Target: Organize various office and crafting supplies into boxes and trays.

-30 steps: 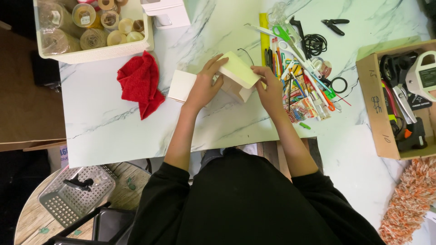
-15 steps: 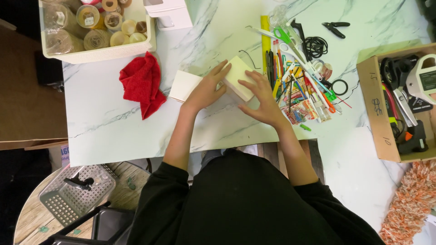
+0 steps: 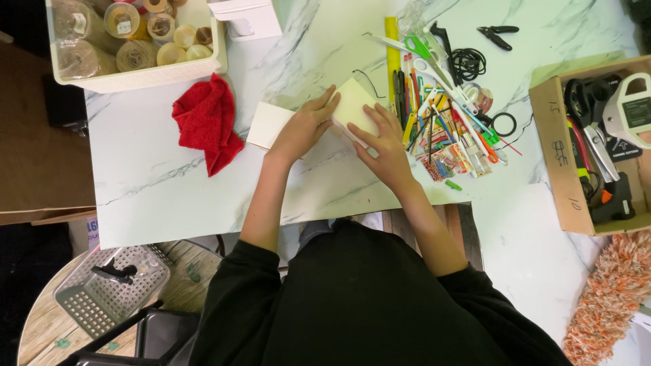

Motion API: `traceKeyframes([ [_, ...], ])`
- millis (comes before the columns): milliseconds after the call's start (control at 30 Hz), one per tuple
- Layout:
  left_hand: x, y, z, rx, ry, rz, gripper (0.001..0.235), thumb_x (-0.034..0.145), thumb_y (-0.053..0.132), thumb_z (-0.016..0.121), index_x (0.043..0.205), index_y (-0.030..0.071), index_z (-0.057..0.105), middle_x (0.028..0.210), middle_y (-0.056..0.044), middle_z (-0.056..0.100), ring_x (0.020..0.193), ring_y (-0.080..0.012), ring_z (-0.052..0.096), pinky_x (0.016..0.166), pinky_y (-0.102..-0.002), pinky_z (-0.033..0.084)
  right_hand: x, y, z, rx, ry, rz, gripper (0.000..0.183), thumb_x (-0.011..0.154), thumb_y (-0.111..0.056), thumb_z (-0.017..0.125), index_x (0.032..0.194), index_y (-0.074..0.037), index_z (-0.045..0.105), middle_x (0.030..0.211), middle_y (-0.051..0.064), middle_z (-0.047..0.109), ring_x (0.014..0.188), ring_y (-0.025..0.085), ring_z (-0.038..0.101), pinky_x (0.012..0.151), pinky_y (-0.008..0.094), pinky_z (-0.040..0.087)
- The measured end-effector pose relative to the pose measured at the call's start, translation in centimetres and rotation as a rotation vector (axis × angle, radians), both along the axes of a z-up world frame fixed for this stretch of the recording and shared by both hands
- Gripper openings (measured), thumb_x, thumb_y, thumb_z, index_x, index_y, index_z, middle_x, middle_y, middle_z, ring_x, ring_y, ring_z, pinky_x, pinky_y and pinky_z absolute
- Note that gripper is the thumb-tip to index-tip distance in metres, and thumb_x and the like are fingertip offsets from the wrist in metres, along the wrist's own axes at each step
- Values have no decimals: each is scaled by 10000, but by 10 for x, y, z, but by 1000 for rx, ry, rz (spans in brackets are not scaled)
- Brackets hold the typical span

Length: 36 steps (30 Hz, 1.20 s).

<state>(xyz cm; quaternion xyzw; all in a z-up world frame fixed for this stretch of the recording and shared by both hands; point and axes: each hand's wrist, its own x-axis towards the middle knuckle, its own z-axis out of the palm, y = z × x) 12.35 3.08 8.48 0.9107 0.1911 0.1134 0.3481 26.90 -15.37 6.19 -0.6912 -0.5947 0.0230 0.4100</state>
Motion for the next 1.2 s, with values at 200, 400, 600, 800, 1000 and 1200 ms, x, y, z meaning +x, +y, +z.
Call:
traceKeyframes([
  [200,1,6,-19,111,13,-50,525,967,28,591,1485,41,512,1645,-95,365,1340,-359,524,1095,-428,460,-1,1,-13,37,-30,-31,401,882,-101,778,1273,-187,756,1514,146,538,1475,389,425,1237,537,306],
  [400,3,-3,-4,27,-33,55,489,966,37,603,1449,99,563,1562,-80,497,1268,-347,583,1037,-416,499,-2,2,-13,68,-25,-49,416,860,-77,777,1266,-167,755,1507,141,544,1470,393,430,1225,529,331],
  [600,4,-1,-10,-11,-133,131,511,915,69,692,1417,118,607,1452,-106,610,1107,-339,683,912,-387,578,-1,2,-15,102,-2,-38,399,869,-61,783,1257,-139,736,1507,135,545,1473,393,437,1222,526,361],
  [800,9,-4,-3,-129,-102,213,589,844,82,720,1419,50,596,1258,-146,704,973,-284,746,818,-349,616,-2,3,-14,106,16,-39,379,863,-45,782,1232,-118,732,1502,137,543,1473,397,433,1227,531,361],
  [1000,15,12,-23,-318,-197,200,568,802,72,718,1348,-16,586,1264,-175,652,955,-276,746,828,-333,628,-4,4,-11,98,38,-67,362,855,-32,781,1204,-118,735,1491,136,551,1469,394,443,1226,517,379],
  [1200,27,37,-40,-310,69,93,559,807,143,718,1334,-6,604,1150,-195,704,946,-274,733,850,-367,580,-5,4,-13,100,42,-62,345,847,-29,779,1178,-117,737,1484,138,555,1464,391,451,1217,514,393],
])
